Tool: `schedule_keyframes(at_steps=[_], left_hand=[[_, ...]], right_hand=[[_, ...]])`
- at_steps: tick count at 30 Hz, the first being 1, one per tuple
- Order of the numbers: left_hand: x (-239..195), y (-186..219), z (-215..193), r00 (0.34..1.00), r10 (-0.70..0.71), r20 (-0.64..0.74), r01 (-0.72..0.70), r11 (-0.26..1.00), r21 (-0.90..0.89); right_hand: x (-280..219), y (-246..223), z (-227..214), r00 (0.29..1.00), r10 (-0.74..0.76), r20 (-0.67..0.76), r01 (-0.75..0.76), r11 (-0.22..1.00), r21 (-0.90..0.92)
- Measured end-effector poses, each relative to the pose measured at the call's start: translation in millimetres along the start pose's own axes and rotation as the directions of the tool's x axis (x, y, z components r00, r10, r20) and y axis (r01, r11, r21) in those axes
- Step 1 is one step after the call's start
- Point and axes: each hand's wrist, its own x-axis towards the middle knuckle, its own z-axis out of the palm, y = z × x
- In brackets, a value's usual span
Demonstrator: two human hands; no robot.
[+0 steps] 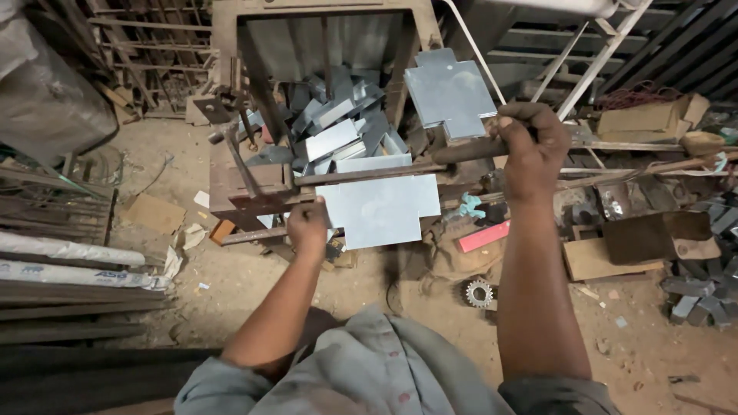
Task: The person bends sheet metal pieces into various shapes using a manual press and strikes them with a hammer. The person handles multiple pre-cut metal pieces, placing them into the press, manipulating a lever to bend the metal, and refining the shapes by striking them with a hammer before setting them aside on the machine.
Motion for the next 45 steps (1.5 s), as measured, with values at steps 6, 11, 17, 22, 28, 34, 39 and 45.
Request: schedule_keyframes(at_steps=[6,11,17,22,28,34,39,45], left_hand=[[-60,42,-5,0.762,0.590,0.266,-0.647,0.699,0.304],[-79,64,34,0.514,0.530,0.675,-0.842,0.462,0.278],[-89,73,51,0.454,0.279,0.846,-0.874,0.326,0.361],[-81,81,53,0.461,0.259,0.849,-0.861,0.361,0.358],[-89,97,48,0.463,0.255,0.849,-0.874,0.294,0.388],[-90,99,51,0.476,0.289,0.831,-0.872,0.280,0.402],[-88,84,59,0.506,0.353,0.787,-0.859,0.284,0.425],[-82,72,70,0.534,0.347,0.771,-0.845,0.259,0.469]], right_hand=[[0,-2,2,1.000,-0.024,-0.021,0.023,1.000,-0.018],[-13,-2,-3,0.997,0.041,-0.066,-0.046,0.996,-0.081],[-105,38,-62,0.984,0.108,-0.140,-0.161,0.874,-0.458],[-217,55,-78,1.000,-0.020,0.007,0.021,0.973,-0.230],[-157,15,-81,0.891,0.450,-0.058,-0.414,0.754,-0.511],[-114,-1,-36,0.893,0.416,-0.173,-0.423,0.640,-0.642],[-105,0,-42,0.673,0.739,0.026,-0.570,0.541,-0.619],[-108,17,-50,0.643,0.760,0.095,-0.507,0.515,-0.691]])
